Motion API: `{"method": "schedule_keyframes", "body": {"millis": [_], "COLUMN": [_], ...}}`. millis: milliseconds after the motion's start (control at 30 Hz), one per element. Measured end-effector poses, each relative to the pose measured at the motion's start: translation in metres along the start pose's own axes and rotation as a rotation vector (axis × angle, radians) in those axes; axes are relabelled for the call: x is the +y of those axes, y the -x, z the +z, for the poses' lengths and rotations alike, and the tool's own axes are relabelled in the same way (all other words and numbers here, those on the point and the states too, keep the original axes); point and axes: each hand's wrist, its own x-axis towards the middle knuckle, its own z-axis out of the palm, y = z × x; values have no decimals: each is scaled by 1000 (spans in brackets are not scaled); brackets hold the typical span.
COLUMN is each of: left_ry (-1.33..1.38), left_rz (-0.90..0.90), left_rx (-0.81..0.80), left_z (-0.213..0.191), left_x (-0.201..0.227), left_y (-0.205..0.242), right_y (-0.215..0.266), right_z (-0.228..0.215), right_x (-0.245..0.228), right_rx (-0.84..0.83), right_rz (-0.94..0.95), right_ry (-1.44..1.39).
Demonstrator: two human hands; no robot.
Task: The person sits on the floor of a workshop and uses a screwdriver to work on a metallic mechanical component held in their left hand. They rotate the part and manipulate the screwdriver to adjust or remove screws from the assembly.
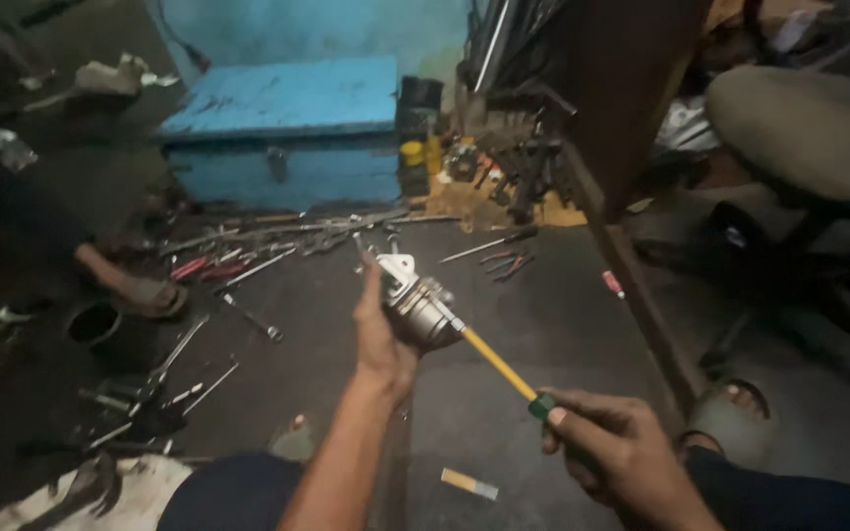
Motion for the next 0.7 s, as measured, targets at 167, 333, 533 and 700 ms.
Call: {"method": "schedule_keyframes", "body": {"millis": [167,333,533,700], "left_ry": [19,120,44,-102], "left_rz": [81,143,70,156], "left_rx": [129,142,186,304], "left_z": [-10,-7,-8,-21], "left_x": [-7,-4,5,-1], "left_y": [1,2,13,6], "right_y": [0,-8,-13,-49], "right_z": [1,-2,0,-6], "right_x": [3,16,31,84], "right_rx": [-16,-108,-88,-168], "right_rz": [12,-27,-28,-229], "right_ry": [31,-28,75,166]}}
